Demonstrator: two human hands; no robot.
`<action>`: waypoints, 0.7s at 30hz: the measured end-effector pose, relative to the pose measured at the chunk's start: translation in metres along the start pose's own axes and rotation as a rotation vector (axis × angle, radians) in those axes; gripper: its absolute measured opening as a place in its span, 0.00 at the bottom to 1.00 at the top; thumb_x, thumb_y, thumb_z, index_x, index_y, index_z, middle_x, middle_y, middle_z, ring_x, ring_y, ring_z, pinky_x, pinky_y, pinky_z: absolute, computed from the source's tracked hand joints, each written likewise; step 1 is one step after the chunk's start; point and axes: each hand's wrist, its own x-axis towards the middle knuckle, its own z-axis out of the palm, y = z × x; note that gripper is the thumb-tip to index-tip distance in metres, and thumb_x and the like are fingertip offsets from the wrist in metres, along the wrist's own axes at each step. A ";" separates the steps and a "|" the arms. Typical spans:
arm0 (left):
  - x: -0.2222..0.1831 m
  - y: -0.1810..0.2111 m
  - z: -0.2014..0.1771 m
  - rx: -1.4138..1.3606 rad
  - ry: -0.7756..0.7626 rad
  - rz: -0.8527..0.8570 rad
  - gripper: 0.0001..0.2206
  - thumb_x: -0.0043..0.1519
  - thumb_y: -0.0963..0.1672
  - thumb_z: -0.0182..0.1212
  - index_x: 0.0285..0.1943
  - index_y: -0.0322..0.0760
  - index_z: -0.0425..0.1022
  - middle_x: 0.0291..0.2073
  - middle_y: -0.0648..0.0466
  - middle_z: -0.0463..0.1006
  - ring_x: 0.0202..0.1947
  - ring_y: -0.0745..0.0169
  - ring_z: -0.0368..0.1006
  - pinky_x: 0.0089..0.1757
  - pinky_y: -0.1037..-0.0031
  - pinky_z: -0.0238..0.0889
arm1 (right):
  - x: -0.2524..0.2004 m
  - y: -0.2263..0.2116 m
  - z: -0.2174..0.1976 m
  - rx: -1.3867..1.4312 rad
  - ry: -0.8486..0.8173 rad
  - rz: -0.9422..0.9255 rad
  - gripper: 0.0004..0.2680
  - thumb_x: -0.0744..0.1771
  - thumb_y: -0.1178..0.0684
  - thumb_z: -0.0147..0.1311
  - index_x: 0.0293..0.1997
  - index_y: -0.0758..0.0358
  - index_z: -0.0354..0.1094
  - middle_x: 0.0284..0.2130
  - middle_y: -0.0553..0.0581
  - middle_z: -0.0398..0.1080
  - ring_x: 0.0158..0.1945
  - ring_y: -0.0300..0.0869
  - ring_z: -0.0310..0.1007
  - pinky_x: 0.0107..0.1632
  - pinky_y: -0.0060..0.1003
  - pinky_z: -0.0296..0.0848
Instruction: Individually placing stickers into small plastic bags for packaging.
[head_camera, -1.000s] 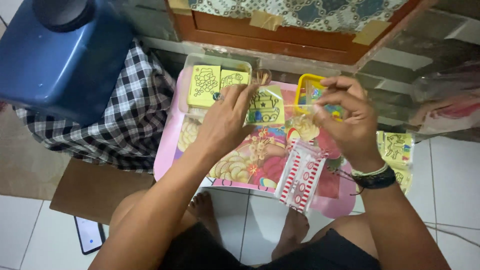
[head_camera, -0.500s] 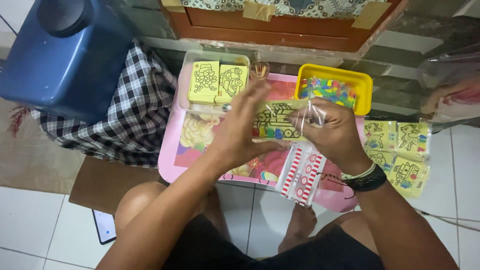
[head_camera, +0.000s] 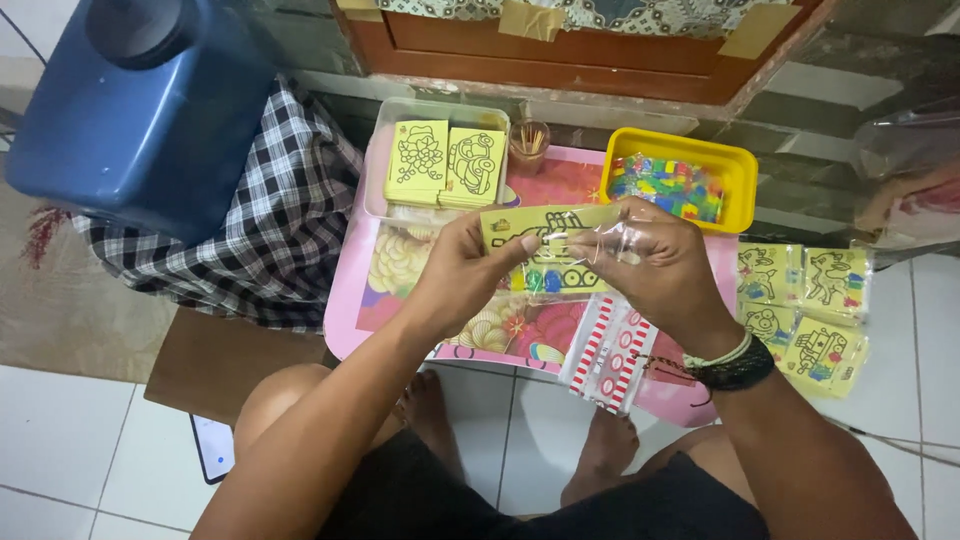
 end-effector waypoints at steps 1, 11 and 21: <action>0.001 0.003 0.000 -0.001 0.002 0.001 0.08 0.63 0.40 0.66 0.49 0.29 0.78 0.31 0.50 0.81 0.29 0.71 0.72 0.33 0.78 0.69 | 0.001 -0.002 -0.002 0.000 -0.002 0.000 0.04 0.64 0.65 0.64 0.39 0.71 0.78 0.34 0.67 0.75 0.40 0.49 0.76 0.48 0.46 0.73; 0.005 0.024 -0.010 -0.070 0.143 0.056 0.06 0.63 0.39 0.63 0.45 0.27 0.77 0.30 0.53 0.78 0.25 0.74 0.68 0.28 0.84 0.62 | 0.004 0.010 -0.024 0.298 0.304 0.160 0.10 0.71 0.61 0.53 0.59 0.65 0.65 0.45 0.53 0.73 0.43 0.32 0.70 0.50 0.24 0.72; 0.004 0.015 0.004 -0.227 0.248 0.053 0.05 0.61 0.40 0.69 0.42 0.34 0.78 0.29 0.56 0.79 0.29 0.72 0.75 0.31 0.81 0.72 | -0.005 0.025 0.020 0.565 0.340 0.265 0.06 0.67 0.62 0.62 0.46 0.71 0.72 0.31 0.60 0.72 0.36 0.45 0.80 0.46 0.41 0.82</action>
